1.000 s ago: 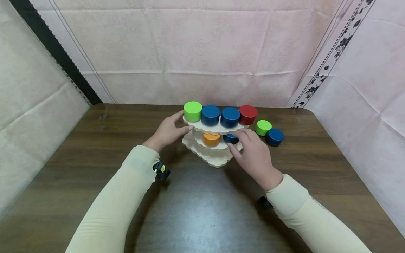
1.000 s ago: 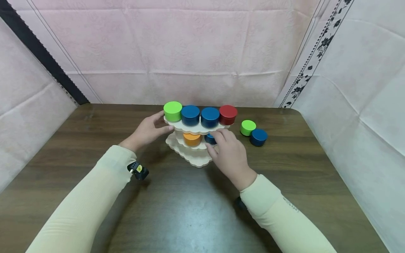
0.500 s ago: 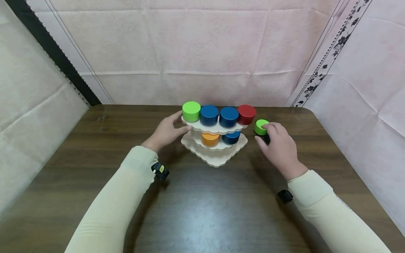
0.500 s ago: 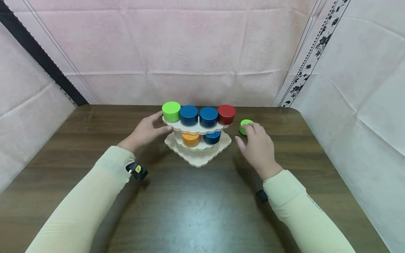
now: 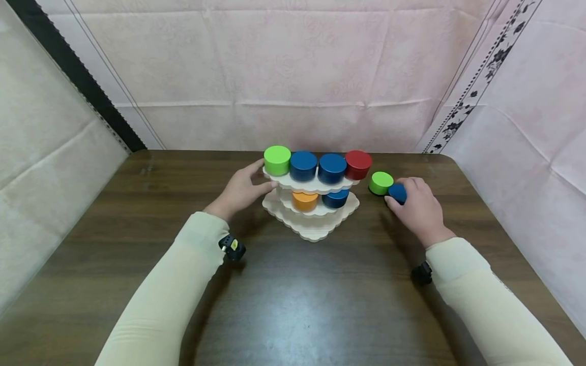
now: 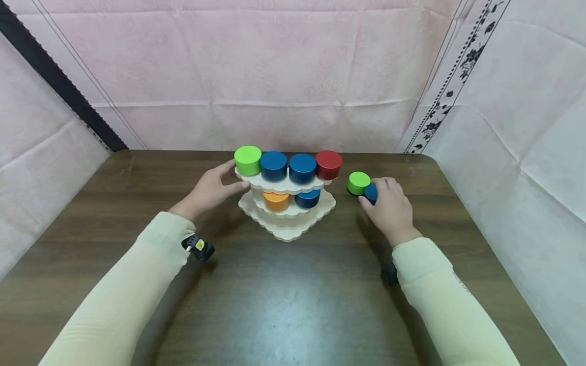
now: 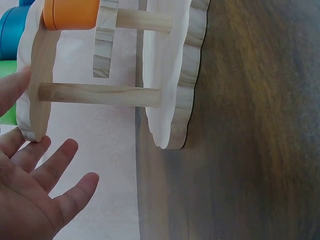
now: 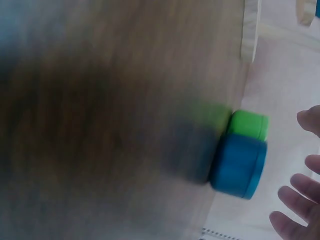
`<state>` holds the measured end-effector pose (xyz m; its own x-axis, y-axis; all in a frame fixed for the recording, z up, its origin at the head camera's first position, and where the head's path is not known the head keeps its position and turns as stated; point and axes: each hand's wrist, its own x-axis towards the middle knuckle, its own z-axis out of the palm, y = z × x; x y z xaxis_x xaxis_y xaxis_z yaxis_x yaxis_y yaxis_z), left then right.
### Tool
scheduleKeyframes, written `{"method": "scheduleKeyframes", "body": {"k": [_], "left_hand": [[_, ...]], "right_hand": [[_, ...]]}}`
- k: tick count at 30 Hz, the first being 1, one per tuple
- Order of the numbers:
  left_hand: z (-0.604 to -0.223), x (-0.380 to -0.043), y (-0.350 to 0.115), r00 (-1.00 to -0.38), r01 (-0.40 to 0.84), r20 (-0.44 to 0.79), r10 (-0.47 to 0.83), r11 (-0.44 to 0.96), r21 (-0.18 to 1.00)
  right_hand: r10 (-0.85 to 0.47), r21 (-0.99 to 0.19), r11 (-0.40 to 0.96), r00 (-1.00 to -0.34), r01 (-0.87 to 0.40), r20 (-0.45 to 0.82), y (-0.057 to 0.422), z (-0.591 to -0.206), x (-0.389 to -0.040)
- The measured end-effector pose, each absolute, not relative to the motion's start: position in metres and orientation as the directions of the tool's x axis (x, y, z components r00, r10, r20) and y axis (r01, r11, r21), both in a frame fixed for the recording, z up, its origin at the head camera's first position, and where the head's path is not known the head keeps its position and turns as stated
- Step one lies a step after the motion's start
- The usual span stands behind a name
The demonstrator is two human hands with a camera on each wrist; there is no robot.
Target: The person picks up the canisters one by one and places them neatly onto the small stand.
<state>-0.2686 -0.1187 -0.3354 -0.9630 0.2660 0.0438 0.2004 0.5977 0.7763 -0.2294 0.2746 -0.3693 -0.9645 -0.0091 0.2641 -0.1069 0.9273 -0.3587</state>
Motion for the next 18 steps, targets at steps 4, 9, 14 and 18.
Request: {"method": "scheduleKeyframes", "body": {"k": [4,9,14,18], "left_hand": [[-0.335,-0.269,-0.118,-0.963,0.2,0.045,0.266,0.59,0.782],[-0.335,-0.268,-0.118,-0.963,0.202,0.049,0.266,0.587,0.784],[-0.336,-0.269,-0.118,-0.965,0.193,0.044,0.259,0.588,0.786],[-0.337,-0.269,-0.118,-0.967,0.185,0.039,0.252,0.59,0.786]], "right_hand": [[0.013,-0.383,0.921,-0.978,-0.069,0.208,0.282,-0.37,-0.235],[0.027,-0.402,0.915,-0.988,-0.037,0.153,0.289,-0.371,-0.242],[0.03,-0.42,0.907,-0.995,-0.013,0.097,0.293,-0.373,-0.248],[0.033,-0.451,0.893,-0.998,0.008,0.048,0.296,-0.375,-0.252]]}}
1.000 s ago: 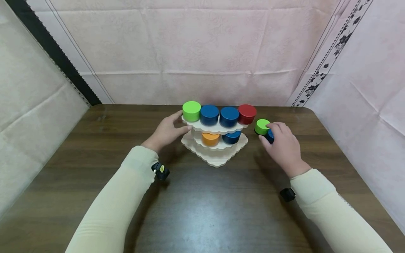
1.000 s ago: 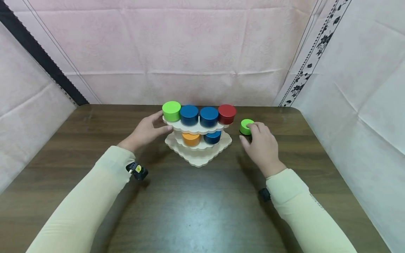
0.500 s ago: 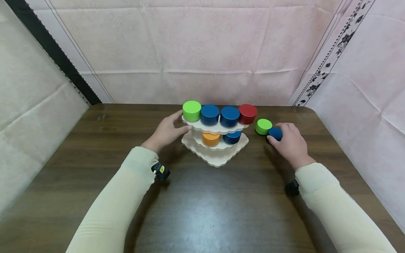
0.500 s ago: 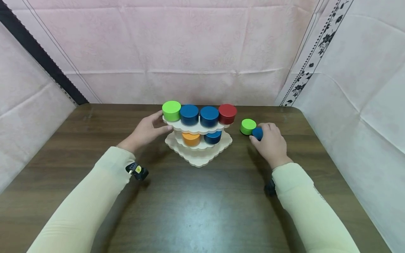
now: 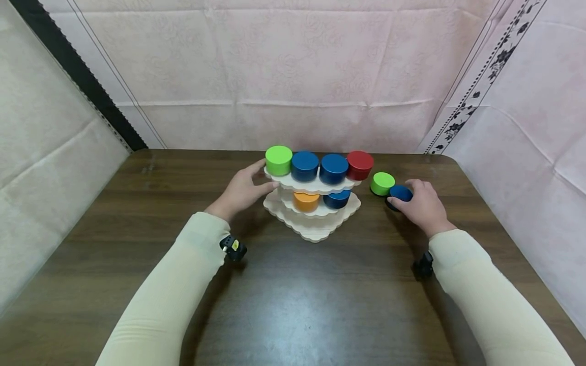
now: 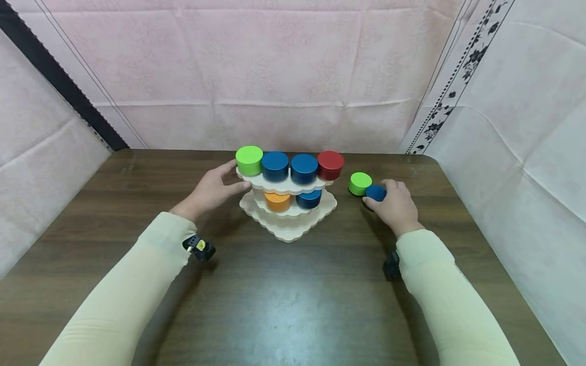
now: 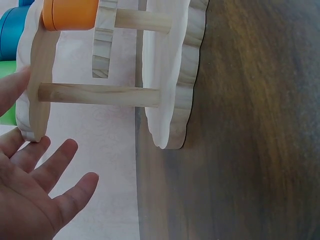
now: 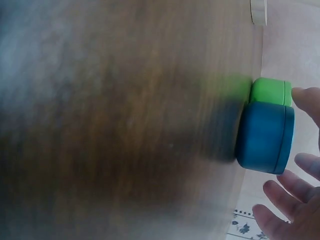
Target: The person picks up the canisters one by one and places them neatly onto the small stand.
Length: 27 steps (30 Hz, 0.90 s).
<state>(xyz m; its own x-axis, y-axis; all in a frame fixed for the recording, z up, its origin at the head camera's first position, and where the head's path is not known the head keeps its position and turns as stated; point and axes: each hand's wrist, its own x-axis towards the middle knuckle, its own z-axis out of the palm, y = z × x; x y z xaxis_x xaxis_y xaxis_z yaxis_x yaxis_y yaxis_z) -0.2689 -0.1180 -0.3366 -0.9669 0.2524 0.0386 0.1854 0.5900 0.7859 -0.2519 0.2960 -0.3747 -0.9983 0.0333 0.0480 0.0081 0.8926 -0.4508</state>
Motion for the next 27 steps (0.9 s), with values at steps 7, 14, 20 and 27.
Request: {"method": "scheduleKeyframes", "body": {"k": [7,14,20,27], "left_hand": [[-0.3369,-0.2691,-0.1176,-0.967,0.182,0.03,0.255,0.596,0.782],[-0.3366,-0.2683,-0.1179,-0.967,0.178,0.027,0.252,0.599,0.781],[-0.3369,-0.267,-0.1181,-0.968,0.177,0.029,0.25,0.594,0.785],[-0.3347,-0.267,-0.1181,-0.966,0.189,0.041,0.256,0.59,0.785]], "right_hand": [[0.035,-0.504,0.862,-0.999,0.044,-0.028,0.3023,-0.379,-0.2562],[0.023,-0.532,0.845,-0.997,0.059,-0.073,0.3048,-0.3838,-0.2576],[0.023,-0.518,0.853,-0.996,0.063,-0.084,0.3025,-0.3843,-0.258],[0.024,-0.493,0.868,-0.997,0.057,-0.073,0.3008,-0.383,-0.2592]]}}
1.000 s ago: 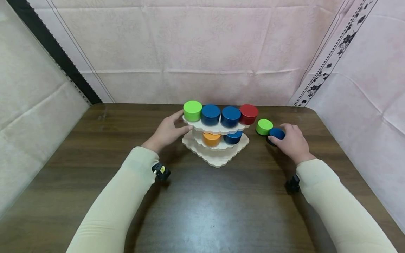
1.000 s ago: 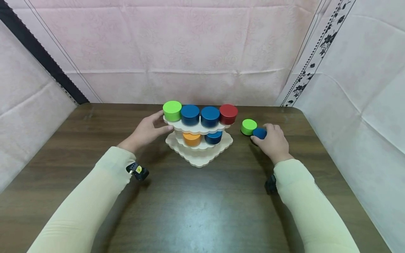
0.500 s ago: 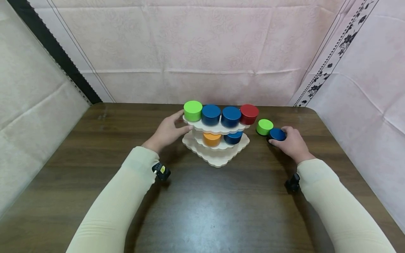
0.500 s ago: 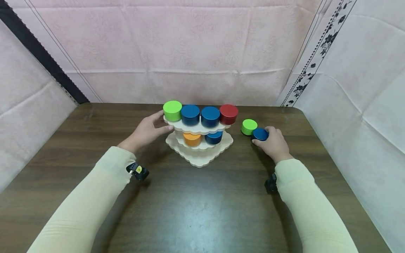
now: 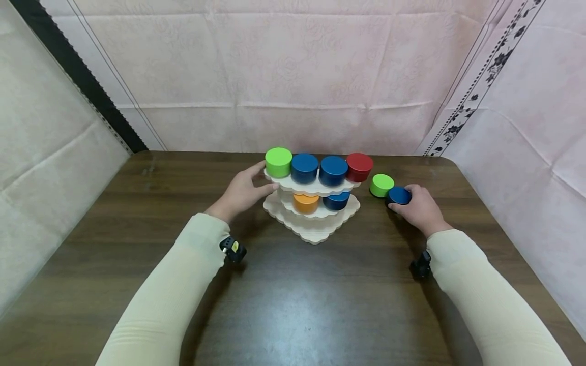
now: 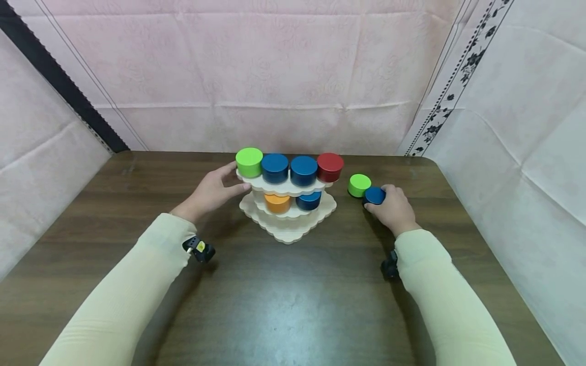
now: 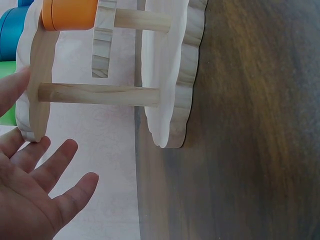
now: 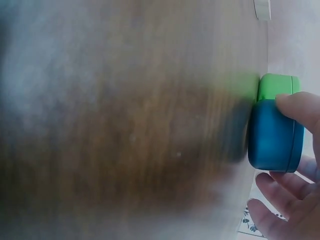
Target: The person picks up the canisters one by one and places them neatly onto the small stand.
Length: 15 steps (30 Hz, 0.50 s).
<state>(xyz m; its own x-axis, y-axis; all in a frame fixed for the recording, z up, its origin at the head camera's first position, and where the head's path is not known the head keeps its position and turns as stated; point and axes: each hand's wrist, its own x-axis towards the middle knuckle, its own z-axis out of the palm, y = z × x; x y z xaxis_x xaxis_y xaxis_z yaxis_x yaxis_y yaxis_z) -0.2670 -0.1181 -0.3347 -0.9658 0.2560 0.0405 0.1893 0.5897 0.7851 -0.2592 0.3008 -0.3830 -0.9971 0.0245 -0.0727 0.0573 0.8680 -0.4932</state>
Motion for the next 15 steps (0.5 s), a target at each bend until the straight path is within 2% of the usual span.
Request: {"method": "scheduleKeyframes", "body": {"k": [15], "left_hand": [[-0.336,-0.269,-0.118,-0.965,0.196,0.044,0.258,0.599,0.777]], "right_hand": [[0.046,-0.466,0.884,-0.999,0.049,-0.018,0.292,-0.376,-0.247]]}}
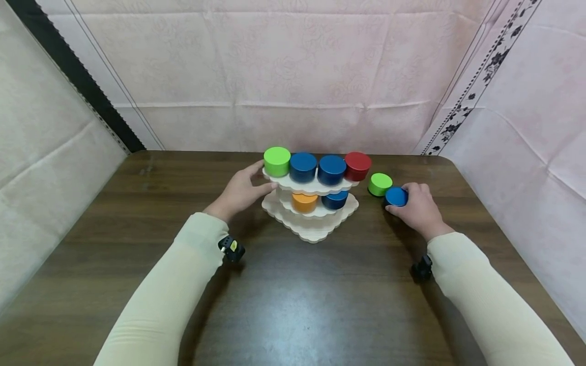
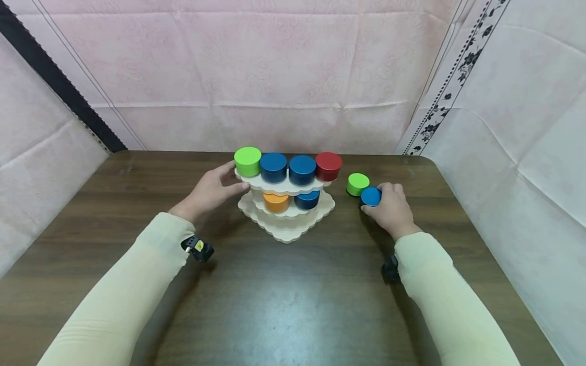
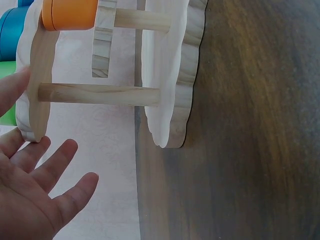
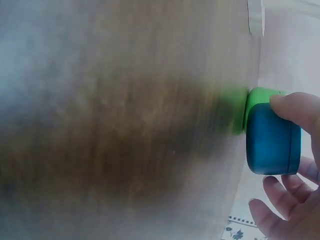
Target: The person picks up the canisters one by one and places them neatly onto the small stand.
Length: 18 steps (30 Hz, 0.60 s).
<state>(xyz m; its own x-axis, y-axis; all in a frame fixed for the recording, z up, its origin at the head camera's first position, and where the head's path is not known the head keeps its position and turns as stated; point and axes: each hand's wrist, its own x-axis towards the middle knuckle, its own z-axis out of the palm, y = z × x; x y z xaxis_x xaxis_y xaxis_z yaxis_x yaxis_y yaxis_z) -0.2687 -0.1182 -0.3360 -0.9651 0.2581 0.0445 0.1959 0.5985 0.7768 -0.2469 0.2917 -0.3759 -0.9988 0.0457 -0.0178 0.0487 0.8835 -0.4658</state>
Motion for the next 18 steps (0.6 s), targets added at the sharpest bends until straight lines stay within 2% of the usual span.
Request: {"method": "scheduleKeyframes", "body": {"k": [8,18], "left_hand": [[-0.335,-0.27,-0.118,-0.964,0.198,0.043,0.263,0.599,0.776],[-0.337,-0.27,-0.118,-0.967,0.183,0.034,0.253,0.595,0.783]], "right_hand": [[0.006,-0.47,0.883,-1.0,-0.007,0.027,0.281,-0.369,-0.234],[-0.039,-0.517,0.855,-0.999,-0.035,0.003,0.259,-0.365,-0.22]]}}
